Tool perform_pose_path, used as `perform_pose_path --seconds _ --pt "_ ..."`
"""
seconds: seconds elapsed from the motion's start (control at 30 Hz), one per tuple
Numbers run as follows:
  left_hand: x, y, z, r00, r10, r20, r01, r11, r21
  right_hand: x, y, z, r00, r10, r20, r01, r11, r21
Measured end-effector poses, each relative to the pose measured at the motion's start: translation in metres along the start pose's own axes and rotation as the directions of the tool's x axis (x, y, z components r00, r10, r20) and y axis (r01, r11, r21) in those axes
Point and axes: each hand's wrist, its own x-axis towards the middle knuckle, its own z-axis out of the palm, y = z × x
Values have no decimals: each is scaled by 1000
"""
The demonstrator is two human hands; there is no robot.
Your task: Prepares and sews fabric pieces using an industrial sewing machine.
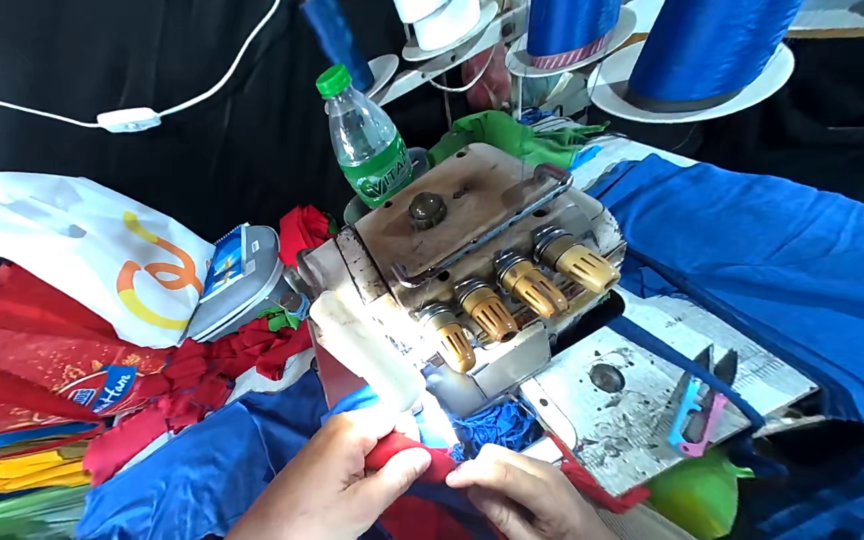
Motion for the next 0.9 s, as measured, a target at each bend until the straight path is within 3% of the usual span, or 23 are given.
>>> perform_pose_path --seconds 0.17,0.33,0.53,0.6,0.73,0.9 --pt "0 0 5 997 -38 -75 40 999 36 0 -3 -1 1000 30 -6 -30 1000 3" --pt "5 -10 20 944 86 -320 11 957 288 -1 -5 2 999 31 -39 -33 998 -52" --pt "3 -12 24 904 111 -412 63 920 386 1 -11 2 996 77 -46 -80 995 -52" --pt "2 -11 21 924 88 -373 43 943 330 2 -12 1 996 77 -39 -79 995 -58" --pt "-2 -10 12 949 -9 -315 13 1000 11 3 -13 -2 997 71 -16 -72 994 -83" --pt "-1 18 9 924 -219 -313 162 967 -197 5 -13 -3 998 65 -16 -66 994 -87"
